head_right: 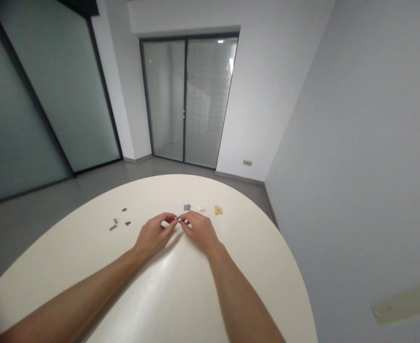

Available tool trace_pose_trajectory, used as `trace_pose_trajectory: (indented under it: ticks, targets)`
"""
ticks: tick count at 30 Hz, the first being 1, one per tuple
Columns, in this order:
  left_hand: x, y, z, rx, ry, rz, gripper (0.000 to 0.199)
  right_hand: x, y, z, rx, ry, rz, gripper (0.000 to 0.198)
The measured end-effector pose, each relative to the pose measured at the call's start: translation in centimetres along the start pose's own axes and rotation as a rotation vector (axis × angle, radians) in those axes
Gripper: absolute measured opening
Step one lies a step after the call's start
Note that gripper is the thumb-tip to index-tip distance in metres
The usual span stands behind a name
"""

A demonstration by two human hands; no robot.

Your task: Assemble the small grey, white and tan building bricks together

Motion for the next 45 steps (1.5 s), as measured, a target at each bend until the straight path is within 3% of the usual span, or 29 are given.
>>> trace_pose_trajectory:
  ticks: [18,23,30,45]
  targets:
    - [0.01,0.23,-0.25,0.03,-0.051,-0.048,0.027,-0.04,0.1,-0.06,0.008,-0.012,-0.003,0.005]
    - [0.0,0.23,-0.33,0.026,-0.063,-0.054,0.026,0.03,0.2,-0.13,-0.01,-0.019,-0.027,0.017]
    - [0.01,0.23,-0.36,0.011,-0.071,-0.056,0.026,0.02,-0.26,0.16,0.004,-0.028,0.047,0.02]
    - [0.02,0.58,-0.36,0.013,-0.123,-0.086,0.029,-0.05,0.03,-0.06,-0.013,-0.025,-0.005,0.013]
Point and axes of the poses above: each hand's wrist, its own x-axis away from the middle knuckle, its own z-axis out of the back of the hand, y = z × x, the point moved 4 cm from there along -x, towards the middle knuckle, and after that the axes turned 6 degrees about -y, right-handed, at the moved point
